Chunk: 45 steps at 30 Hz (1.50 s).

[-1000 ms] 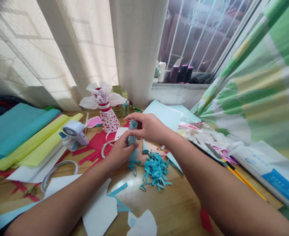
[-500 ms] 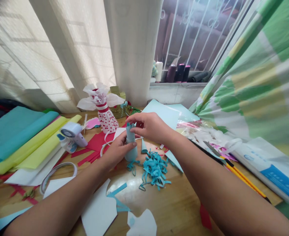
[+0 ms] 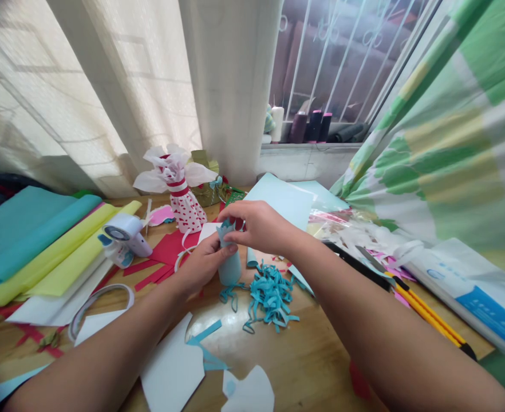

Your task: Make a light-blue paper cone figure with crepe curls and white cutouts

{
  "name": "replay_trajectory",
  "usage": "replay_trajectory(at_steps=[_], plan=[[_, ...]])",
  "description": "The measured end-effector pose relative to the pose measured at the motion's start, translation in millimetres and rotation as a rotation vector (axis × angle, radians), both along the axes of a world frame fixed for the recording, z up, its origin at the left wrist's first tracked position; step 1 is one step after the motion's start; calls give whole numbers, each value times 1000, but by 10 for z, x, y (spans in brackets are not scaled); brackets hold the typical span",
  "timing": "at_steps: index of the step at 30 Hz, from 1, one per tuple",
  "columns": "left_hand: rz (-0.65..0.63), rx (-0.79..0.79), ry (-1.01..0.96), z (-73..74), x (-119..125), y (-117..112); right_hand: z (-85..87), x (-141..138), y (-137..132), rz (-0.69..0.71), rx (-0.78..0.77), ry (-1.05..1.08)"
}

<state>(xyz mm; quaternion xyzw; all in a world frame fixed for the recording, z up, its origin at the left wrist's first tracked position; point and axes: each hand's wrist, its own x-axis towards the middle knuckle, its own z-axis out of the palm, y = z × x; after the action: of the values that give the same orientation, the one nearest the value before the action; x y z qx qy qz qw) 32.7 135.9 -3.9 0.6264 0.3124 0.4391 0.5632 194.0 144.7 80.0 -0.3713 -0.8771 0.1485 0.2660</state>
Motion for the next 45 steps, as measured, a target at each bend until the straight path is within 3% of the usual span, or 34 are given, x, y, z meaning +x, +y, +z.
replay_trajectory(at_steps=[19, 22, 25, 29, 34, 38, 45], plan=[[-8, 18, 38, -42, -5, 33, -122, 66, -51, 30, -19, 124], [8, 39, 44, -39, -1, 25, -132, 43, -116, -27, 26, 163], [31, 67, 53, -42, 7, 18, -141, -23, -190, -121, 167, 189], [97, 116, 82, -68, 25, 24, -146, -159, -242, -247, 322, 76], [192, 180, 119, -87, 32, 26, -125, -267, -215, -309, 355, -40], [200, 181, 117, -77, 23, 17, -81, -227, -166, -240, 288, -17], [78, 126, 35, -77, 14, 15, 30, -43, -66, 8, 121, -2]])
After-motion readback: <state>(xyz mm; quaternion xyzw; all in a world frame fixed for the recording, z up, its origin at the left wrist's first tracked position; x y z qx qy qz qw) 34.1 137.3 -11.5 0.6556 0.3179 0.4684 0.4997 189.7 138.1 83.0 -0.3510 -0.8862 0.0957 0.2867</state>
